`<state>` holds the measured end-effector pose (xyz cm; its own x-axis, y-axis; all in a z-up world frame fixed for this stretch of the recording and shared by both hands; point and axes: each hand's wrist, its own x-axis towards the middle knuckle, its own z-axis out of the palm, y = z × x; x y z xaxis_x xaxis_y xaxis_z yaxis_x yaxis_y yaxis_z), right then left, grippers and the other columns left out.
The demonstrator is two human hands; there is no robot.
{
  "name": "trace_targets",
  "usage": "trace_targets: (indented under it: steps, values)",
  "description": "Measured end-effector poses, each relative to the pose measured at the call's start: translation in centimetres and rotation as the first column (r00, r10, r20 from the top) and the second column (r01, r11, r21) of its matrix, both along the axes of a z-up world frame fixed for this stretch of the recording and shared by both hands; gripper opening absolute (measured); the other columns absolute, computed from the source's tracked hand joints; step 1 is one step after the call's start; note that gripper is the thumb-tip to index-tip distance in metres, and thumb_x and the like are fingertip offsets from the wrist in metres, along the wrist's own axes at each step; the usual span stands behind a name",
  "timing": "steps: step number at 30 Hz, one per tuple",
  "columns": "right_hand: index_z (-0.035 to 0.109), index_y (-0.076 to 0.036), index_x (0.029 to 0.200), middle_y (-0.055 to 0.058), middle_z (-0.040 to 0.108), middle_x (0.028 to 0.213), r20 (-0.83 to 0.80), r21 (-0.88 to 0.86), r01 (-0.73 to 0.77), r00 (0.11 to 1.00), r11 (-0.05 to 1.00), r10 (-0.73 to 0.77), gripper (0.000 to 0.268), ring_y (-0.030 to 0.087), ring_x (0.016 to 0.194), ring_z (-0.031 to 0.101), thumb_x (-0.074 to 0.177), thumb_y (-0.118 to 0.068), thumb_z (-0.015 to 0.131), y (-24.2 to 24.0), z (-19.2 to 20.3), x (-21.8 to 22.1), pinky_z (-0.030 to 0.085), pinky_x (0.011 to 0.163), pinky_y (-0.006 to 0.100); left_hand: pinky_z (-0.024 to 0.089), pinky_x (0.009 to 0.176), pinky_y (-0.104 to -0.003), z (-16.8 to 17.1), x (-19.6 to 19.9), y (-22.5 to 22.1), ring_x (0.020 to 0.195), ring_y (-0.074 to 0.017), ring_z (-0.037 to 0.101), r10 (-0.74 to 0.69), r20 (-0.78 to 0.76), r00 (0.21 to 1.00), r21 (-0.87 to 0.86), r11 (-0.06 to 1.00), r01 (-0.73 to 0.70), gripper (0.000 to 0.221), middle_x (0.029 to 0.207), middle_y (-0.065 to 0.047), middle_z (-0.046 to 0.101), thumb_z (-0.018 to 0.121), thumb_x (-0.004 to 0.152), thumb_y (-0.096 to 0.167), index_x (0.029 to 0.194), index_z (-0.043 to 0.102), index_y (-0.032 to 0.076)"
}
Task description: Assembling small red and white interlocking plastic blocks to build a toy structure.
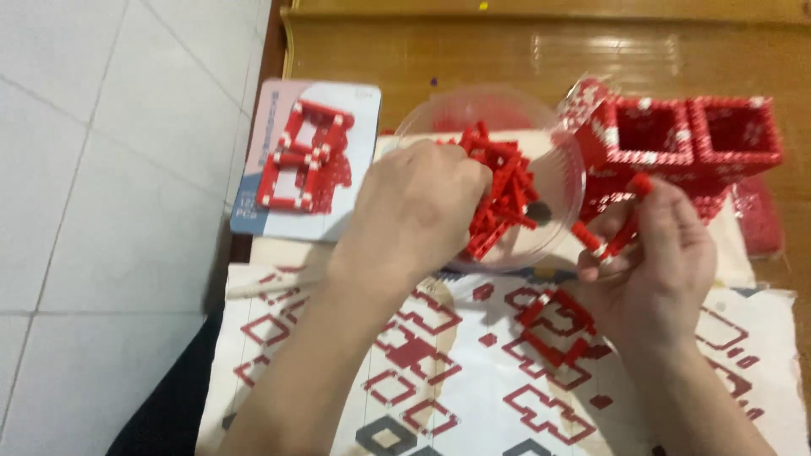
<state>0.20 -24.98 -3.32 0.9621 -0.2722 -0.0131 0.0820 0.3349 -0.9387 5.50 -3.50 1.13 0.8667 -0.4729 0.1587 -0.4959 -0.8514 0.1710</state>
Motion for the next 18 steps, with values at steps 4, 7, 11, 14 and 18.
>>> trace_targets:
  steps: [4, 7, 11, 14, 18]
  values:
    - [0.062, -0.012, 0.108, 0.004, 0.067, 0.076, -0.036, -0.015, 0.025, 0.999, 1.000, -0.026, 0.019, 0.008, 0.039, 0.056, 0.108, -0.031, 0.062, -0.3, -0.6, 0.3, 0.053, 0.032, 0.020, 0.059, 0.056, -0.040, 2.1, 1.2, -1.8, 0.062, -0.0215, 0.062, -0.100, -0.160, 0.982, 0.099, 0.988, 0.116, 0.020, 0.066, -0.006, 0.065, 0.067, 0.089, -0.007, 0.075, 0.068, 0.008]
    - [0.062, -0.011, 0.111, 0.007, 0.061, 0.073, -0.047, 0.050, 0.020, 0.999, 0.999, -0.018, 0.019, 0.011, 0.041, 0.051, 0.106, -0.029, 0.062, -0.6, -1.2, 0.4, 0.051, 0.033, 0.023, 0.057, 0.062, -0.052, -0.8, 2.1, -2.2, 0.089, -0.0340, 0.062, -0.141, -0.116, 0.983, 0.054, 0.988, 0.148, 0.011, 0.086, -0.009, 0.067, 0.067, 0.082, 0.001, 0.087, 0.075, 0.007]
    - [0.059, -0.012, 0.106, 0.004, 0.060, 0.068, -0.040, 0.055, -0.004, 0.999, 0.998, 0.007, 0.016, 0.012, 0.040, 0.051, 0.105, -0.028, 0.063, -0.1, -0.4, 0.0, 0.045, 0.030, 0.023, 0.058, 0.068, -0.051, -1.4, 2.4, -2.7, 0.083, -0.0342, 0.065, -0.075, -0.057, 0.996, 0.124, 0.989, 0.081, 0.019, 0.085, -0.012, 0.070, 0.062, 0.079, -0.007, 0.088, 0.075, 0.004]
    - [0.061, -0.010, 0.105, 0.005, 0.064, 0.066, -0.002, 0.087, -0.043, 0.999, 0.995, 0.043, 0.011, 0.012, 0.040, 0.055, 0.108, -0.021, 0.059, -0.1, -0.4, 0.2, 0.049, 0.030, 0.024, 0.057, 0.063, -0.047, -1.9, 2.6, -2.9, 0.075, -0.0293, 0.062, -0.074, -0.005, 0.997, 0.142, 0.987, 0.074, 0.014, 0.077, -0.011, 0.069, 0.067, 0.080, -0.008, 0.080, 0.073, 0.005]
    - [0.063, -0.011, 0.107, 0.007, 0.063, 0.066, -0.040, 0.121, -0.019, 0.999, 0.992, 0.024, 0.012, 0.012, 0.047, 0.056, 0.105, -0.024, 0.062, -0.1, -0.9, 0.1, 0.047, 0.031, 0.025, 0.052, 0.068, -0.046, -2.5, 2.6, -3.1, 0.080, -0.0313, 0.064, -0.024, 0.006, 1.000, 0.165, 0.986, 0.023, 0.024, 0.081, -0.009, 0.069, 0.059, 0.080, -0.006, 0.082, 0.077, 0.011]
